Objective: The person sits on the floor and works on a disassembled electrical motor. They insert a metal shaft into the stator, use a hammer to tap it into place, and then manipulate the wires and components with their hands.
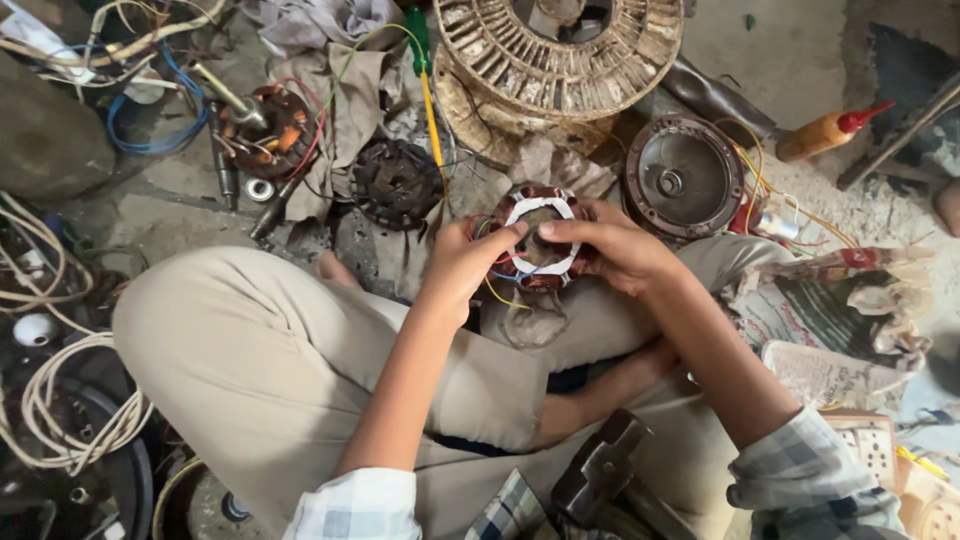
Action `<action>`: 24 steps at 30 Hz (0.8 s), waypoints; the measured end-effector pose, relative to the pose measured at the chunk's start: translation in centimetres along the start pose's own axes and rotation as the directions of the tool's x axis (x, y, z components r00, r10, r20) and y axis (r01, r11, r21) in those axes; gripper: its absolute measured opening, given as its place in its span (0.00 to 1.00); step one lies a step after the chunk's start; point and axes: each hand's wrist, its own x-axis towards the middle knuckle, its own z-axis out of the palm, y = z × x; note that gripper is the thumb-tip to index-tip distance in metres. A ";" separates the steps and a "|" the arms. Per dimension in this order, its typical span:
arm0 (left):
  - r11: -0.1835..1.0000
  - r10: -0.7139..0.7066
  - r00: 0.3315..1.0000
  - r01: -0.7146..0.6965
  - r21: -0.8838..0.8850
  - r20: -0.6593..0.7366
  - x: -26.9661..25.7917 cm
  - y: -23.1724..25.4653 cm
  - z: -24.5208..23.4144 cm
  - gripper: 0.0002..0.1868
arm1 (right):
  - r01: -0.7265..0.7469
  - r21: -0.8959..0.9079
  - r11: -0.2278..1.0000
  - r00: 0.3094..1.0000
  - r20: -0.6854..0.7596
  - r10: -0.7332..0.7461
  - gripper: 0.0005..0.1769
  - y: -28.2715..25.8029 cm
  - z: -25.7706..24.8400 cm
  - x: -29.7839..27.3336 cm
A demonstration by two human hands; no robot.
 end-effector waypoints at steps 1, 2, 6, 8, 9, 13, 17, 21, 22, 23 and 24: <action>0.999 -0.021 1.000 0.021 -0.026 -0.009 0.1 -0.3 0.4 0.08 | -0.014 0.014 1.000 1.000 -0.012 0.014 0.31 -0.1 0.0 -0.2; 0.998 -0.040 0.999 0.039 -0.049 -0.017 0.2 -0.4 0.7 0.08 | -0.025 0.030 0.999 0.999 -0.023 0.026 0.32 -0.3 0.2 -0.4; 0.987 -0.056 0.997 0.049 -0.152 -0.048 0.2 -0.9 1.5 0.10 | -0.057 0.020 0.998 0.994 -0.097 0.058 0.34 -0.5 0.3 -0.9; 0.985 -0.062 0.996 0.050 -0.164 -0.066 0.0 -0.6 1.5 0.10 | -0.021 0.028 0.999 0.999 -0.049 0.023 0.34 -0.3 0.1 -0.9; 0.983 -0.075 0.995 0.061 -0.175 -0.073 -0.2 -0.4 1.5 0.10 | -0.003 0.031 1.000 1.000 -0.024 0.004 0.34 -0.3 0.0 -0.9; 0.973 -0.104 0.991 0.083 -0.217 -0.086 -0.2 0.2 1.6 0.10 | 0.030 -0.041 0.999 0.991 -0.127 -0.035 0.35 -0.2 0.1 -0.4; 0.976 -0.114 0.988 0.092 -0.199 -0.104 0.1 0.3 1.3 0.09 | 0.038 -0.077 0.996 0.984 -0.170 -0.051 0.35 -0.2 0.6 -0.1; 0.974 -0.112 0.989 0.090 -0.208 -0.099 0.0 0.0 1.4 0.09 | 0.027 -0.068 0.997 0.985 -0.168 -0.038 0.34 -0.2 0.7 -0.4; 0.976 -0.120 0.988 0.098 -0.197 -0.101 0.0 -0.1 1.5 0.09 | 0.033 -0.064 0.997 0.986 -0.164 -0.043 0.34 -0.1 0.7 -0.6; 0.977 -0.127 0.987 0.106 -0.186 -0.103 -0.1 -0.1 1.5 0.09 | 0.039 -0.059 0.997 0.986 -0.160 -0.048 0.34 -0.1 0.7 -0.7; 0.975 -0.124 0.987 0.104 -0.195 -0.097 -0.1 0.0 1.5 0.09 | 0.048 -0.054 0.997 0.986 -0.157 -0.056 0.33 -0.2 0.7 -0.8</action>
